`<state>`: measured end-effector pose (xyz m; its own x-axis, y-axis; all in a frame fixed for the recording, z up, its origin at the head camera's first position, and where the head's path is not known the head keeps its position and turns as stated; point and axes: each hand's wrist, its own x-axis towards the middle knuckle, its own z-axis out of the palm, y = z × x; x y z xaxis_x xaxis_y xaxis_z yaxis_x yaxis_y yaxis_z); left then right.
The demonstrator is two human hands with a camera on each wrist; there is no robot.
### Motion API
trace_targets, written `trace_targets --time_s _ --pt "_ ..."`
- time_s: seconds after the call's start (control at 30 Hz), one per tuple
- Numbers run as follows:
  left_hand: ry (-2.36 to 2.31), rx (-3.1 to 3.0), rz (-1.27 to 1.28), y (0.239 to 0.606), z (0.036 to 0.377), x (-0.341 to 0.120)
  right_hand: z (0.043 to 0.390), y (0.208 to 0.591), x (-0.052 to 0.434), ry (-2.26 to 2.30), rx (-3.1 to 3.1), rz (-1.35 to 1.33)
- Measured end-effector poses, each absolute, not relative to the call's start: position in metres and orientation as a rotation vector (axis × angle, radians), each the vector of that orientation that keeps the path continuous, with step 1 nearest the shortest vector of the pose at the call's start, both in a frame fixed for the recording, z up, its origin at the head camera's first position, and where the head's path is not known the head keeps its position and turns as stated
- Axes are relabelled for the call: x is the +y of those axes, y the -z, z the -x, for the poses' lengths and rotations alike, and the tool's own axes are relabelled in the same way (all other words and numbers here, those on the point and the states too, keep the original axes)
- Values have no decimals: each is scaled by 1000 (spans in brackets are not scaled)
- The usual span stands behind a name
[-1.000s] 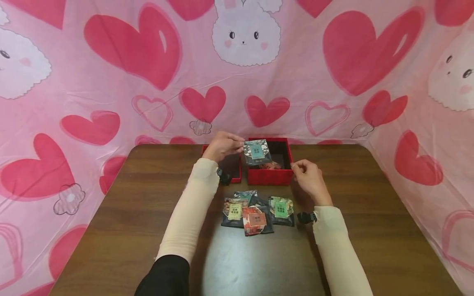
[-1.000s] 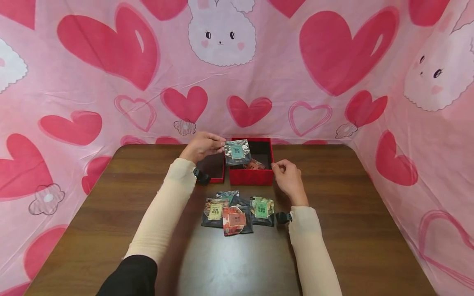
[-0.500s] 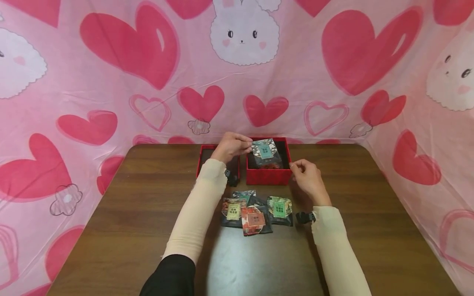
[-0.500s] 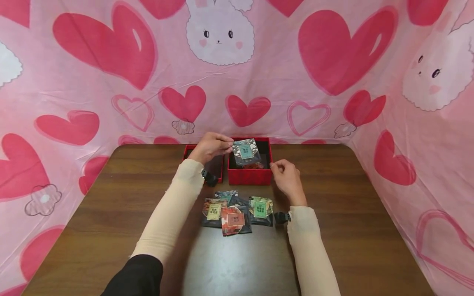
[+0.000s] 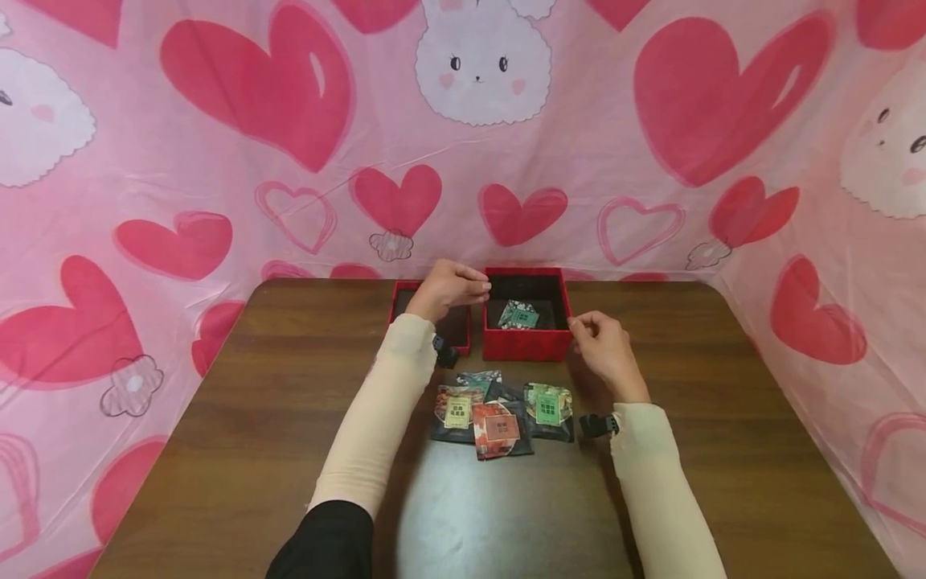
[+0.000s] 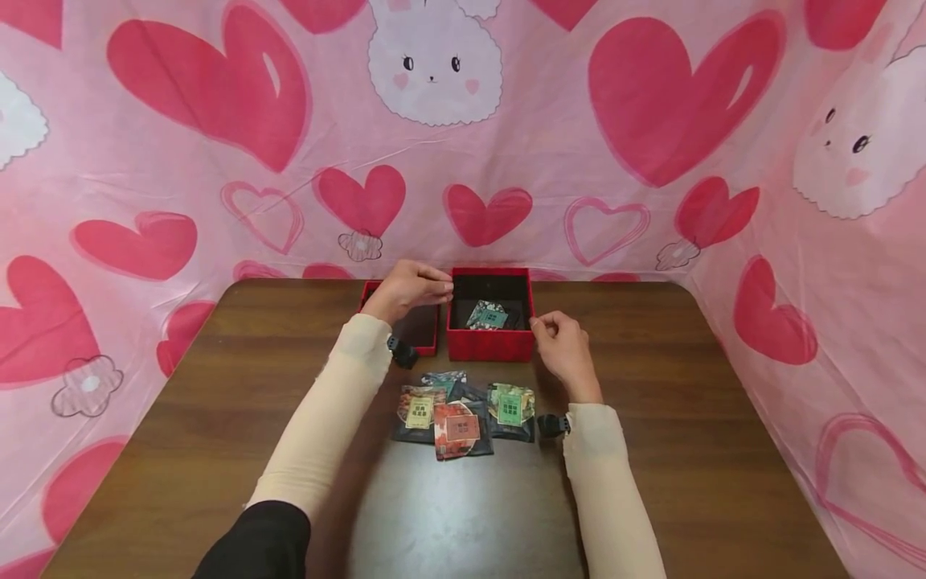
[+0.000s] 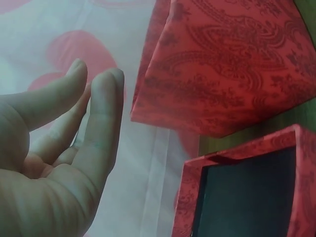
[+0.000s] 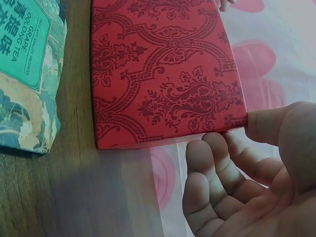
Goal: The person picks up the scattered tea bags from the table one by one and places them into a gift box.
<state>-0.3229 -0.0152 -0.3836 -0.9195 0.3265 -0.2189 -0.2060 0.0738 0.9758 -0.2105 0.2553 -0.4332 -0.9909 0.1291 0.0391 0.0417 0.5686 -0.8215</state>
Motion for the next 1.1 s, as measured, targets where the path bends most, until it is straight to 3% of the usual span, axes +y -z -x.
trace_targets --time_s 1.1 --pt "-1749 2106 -117 394 292 -65 209 433 254 -1439 -2707 197"
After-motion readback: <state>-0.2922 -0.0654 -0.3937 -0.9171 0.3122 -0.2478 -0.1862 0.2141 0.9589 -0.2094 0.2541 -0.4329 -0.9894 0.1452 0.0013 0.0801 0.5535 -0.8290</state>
